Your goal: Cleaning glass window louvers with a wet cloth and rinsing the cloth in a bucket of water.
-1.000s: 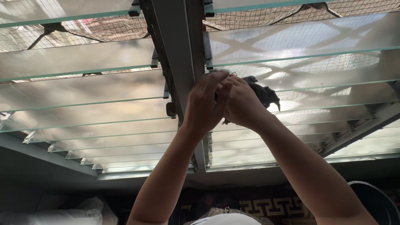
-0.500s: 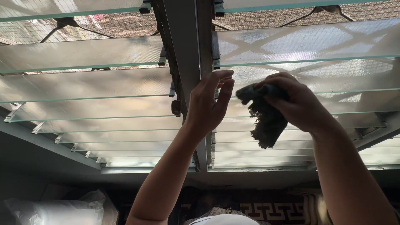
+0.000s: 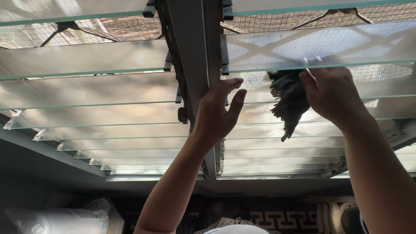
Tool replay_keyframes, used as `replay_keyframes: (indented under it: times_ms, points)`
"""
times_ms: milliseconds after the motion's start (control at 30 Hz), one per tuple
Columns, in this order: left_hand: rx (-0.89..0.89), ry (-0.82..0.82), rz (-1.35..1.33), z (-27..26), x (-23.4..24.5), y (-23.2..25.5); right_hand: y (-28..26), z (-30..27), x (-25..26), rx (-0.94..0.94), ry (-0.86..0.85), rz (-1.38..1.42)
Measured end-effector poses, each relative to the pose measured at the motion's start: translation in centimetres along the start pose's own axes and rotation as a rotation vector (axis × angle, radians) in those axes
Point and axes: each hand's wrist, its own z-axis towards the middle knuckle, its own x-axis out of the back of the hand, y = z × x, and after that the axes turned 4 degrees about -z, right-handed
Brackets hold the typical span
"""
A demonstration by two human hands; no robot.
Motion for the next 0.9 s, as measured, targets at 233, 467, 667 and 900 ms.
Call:
replay_keyframes:
  times_ms: [233, 467, 667, 900]
  points:
    - [-0.043, 0.052, 0.014, 0.5, 1.7, 1.5, -4.1, 2.6, -2.4, 0.394, 0.138, -0.128]
    - [-0.037, 0.062, -0.027, 0.7, 0.5, 1.4, -11.6, 7.5, -5.8, 0.341, -0.216, -0.055]
    - [-0.097, 0.099, 0.007, 0.7, -0.8, 0.8, -13.3, 5.5, -7.4, 0.505, -0.007, 0.175]
    - [-0.074, 0.02, 0.089, 1.8, -4.9, -0.5, -9.0, 4.0, -3.1, 0.386, -0.224, 0.066]
